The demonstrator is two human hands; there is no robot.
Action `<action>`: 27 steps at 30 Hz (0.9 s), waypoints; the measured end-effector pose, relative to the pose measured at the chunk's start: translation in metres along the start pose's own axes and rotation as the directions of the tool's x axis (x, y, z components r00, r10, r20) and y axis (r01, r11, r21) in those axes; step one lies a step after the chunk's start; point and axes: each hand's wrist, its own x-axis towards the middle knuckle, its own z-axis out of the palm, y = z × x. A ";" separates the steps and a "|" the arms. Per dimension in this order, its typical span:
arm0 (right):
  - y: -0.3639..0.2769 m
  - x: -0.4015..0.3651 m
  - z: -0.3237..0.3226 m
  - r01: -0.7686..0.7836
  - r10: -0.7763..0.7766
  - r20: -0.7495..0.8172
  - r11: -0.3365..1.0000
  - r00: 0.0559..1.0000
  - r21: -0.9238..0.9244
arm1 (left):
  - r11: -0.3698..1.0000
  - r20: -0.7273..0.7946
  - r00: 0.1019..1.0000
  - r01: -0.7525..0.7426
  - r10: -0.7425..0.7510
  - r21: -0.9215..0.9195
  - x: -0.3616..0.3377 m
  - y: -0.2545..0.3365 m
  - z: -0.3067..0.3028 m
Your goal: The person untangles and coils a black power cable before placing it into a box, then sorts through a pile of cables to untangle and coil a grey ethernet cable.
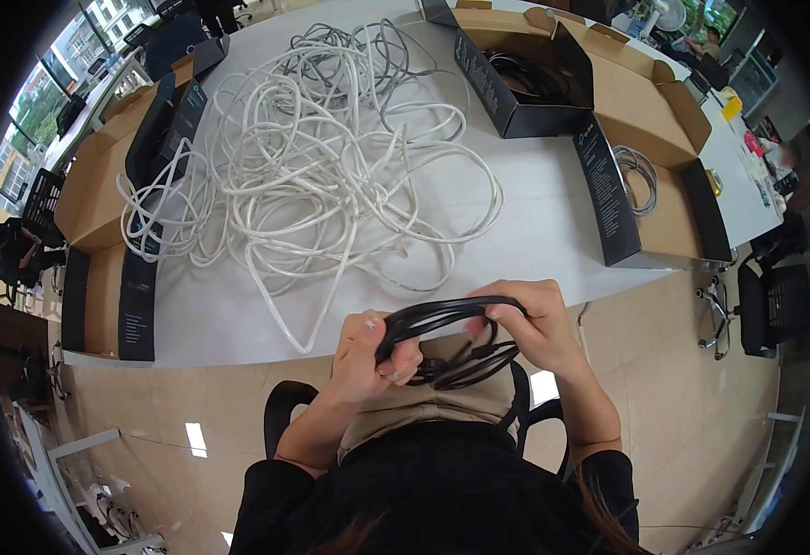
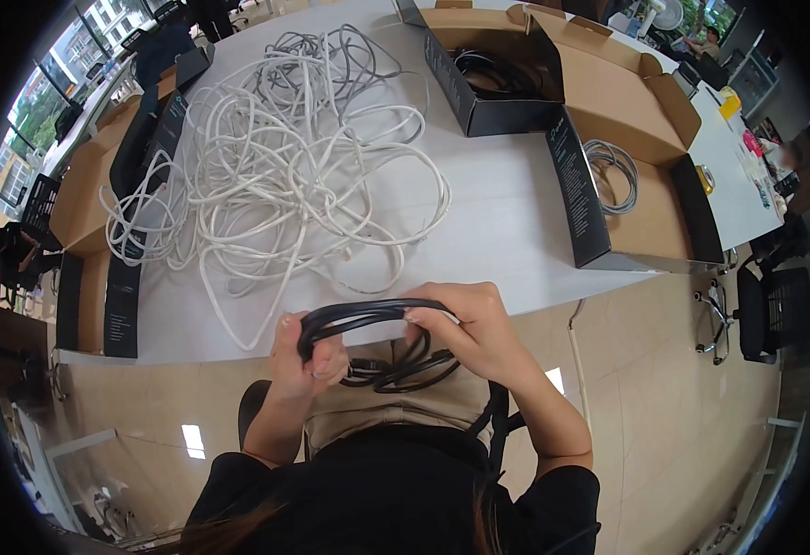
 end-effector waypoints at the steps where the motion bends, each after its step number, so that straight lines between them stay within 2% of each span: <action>1: 0.005 -0.001 -0.001 -0.007 0.004 0.023 0.992 1.000 0.128 | 0.992 -0.015 1.000 0.001 -0.003 -0.128 0.000 -0.004 0.000; 2: 0.010 -0.002 -0.001 -0.017 0.006 0.046 0.967 0.999 0.255 | 0.967 -0.029 1.000 0.003 -0.011 -0.254 0.000 -0.007 -0.002; 3: 0.012 -0.003 0.005 0.025 -0.029 0.010 0.959 1.000 0.283 | 0.927 0.000 0.998 -0.057 0.062 -0.370 0.002 -0.009 -0.006; 6: 0.018 -0.012 0.025 0.029 -0.010 -0.047 0.907 0.999 0.420 | 0.861 0.109 0.963 -0.165 0.246 -0.481 0.004 -0.011 -0.019; 7: 0.019 -0.014 0.030 0.023 -0.011 -0.030 0.900 1.000 0.436 | 0.868 0.156 0.947 -0.182 0.281 -0.463 0.005 -0.016 -0.024; 10: 0.016 -0.019 0.031 0.015 0.009 -0.117 0.979 0.993 0.203 | 0.903 0.027 0.983 -0.158 0.184 -0.399 -0.001 -0.026 -0.024; 11: 0.009 -0.018 0.028 -0.027 0.034 -0.152 0.999 0.988 0.047 | 0.932 0.053 0.979 -0.172 0.199 -0.320 -0.001 -0.027 -0.024; 13: 0.009 -0.018 0.023 -0.073 0.076 -0.160 0.997 0.984 0.026 | 0.966 0.112 0.968 -0.205 0.223 -0.158 0.002 -0.025 -0.022; 17: 0.001 -0.014 0.016 -0.123 0.094 -0.175 0.978 0.980 -0.166 | 0.978 0.137 0.990 -0.041 0.013 0.202 -0.011 0.012 -0.025; 18: 0.000 -0.014 0.016 -0.136 0.095 -0.182 0.965 0.979 -0.226 | 0.951 0.080 0.997 -0.037 0.013 0.307 -0.012 0.018 -0.018; 20: 0.000 -0.013 0.020 -0.119 0.045 -0.186 0.903 0.982 -0.412 | 0.864 -0.030 0.999 -0.014 0.034 0.503 -0.011 0.028 -0.004; 21: -0.001 -0.013 0.023 -0.111 0.020 -0.184 0.859 0.983 -0.500 | 0.814 0.012 0.998 -0.058 0.063 0.578 -0.009 0.031 -0.011; 24: -0.003 -0.012 0.032 -0.144 0.047 -0.199 0.846 0.979 -0.513 | 0.688 -0.057 0.969 -0.129 0.241 0.714 -0.009 0.027 0.013; 25: -0.003 -0.012 0.031 -0.137 0.028 -0.209 0.837 0.978 -0.530 | 0.476 0.040 0.948 -0.194 0.315 0.858 -0.007 0.025 0.014; 27: -0.004 -0.008 0.027 -0.123 -0.014 -0.232 0.816 0.973 -0.565 | 0.416 0.002 0.949 -0.140 0.314 0.899 -0.005 0.021 0.016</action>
